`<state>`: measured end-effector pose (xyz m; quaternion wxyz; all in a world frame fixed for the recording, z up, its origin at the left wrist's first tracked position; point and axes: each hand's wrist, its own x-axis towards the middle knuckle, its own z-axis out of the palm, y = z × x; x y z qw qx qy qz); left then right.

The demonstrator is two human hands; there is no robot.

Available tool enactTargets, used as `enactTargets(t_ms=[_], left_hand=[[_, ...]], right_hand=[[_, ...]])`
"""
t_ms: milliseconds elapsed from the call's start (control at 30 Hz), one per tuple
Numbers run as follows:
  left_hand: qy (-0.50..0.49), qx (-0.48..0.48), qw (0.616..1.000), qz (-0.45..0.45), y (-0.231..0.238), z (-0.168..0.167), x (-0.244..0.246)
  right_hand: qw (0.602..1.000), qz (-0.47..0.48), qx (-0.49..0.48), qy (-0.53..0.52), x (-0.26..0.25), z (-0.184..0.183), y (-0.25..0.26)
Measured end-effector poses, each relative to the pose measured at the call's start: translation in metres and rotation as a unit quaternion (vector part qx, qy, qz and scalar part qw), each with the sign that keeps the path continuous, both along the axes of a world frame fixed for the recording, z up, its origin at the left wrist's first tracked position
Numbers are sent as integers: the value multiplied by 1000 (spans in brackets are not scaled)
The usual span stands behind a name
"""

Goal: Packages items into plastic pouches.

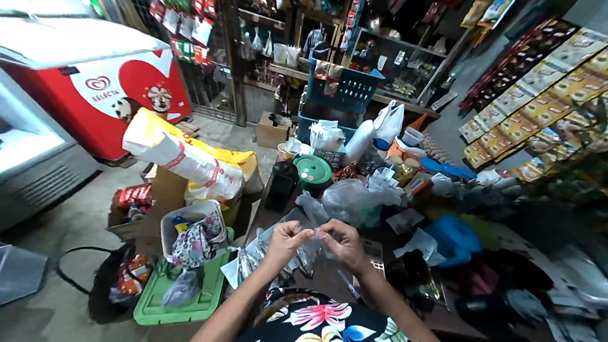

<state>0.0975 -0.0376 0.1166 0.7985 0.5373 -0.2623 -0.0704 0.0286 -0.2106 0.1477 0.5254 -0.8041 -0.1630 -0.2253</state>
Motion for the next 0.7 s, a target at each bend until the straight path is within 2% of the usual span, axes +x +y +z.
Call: enactTargets(t_ms=[167, 233, 300, 400, 500, 700], left_hand=[[-16, -26, 999, 42, 10, -5, 1], [9, -29, 999, 31, 12, -1, -3], [10, -16, 999, 30, 12, 0, -6], [-55, 33, 998, 19, 12, -9, -5], [-110, 63, 992, 11, 14, -14, -3], [-79, 41, 996, 3, 23, -12, -1]], right_hand=[[985, -15, 111, 128, -8, 4, 4], [981, -30, 101, 160, -8, 0, 4], [990, -36, 31, 134, -5, -7, 2], [997, -3, -39, 61, -1, -5, 3], [998, 5, -25, 52, 0, -2, 9], [991, -14, 37, 124, -4, -3, 10]])
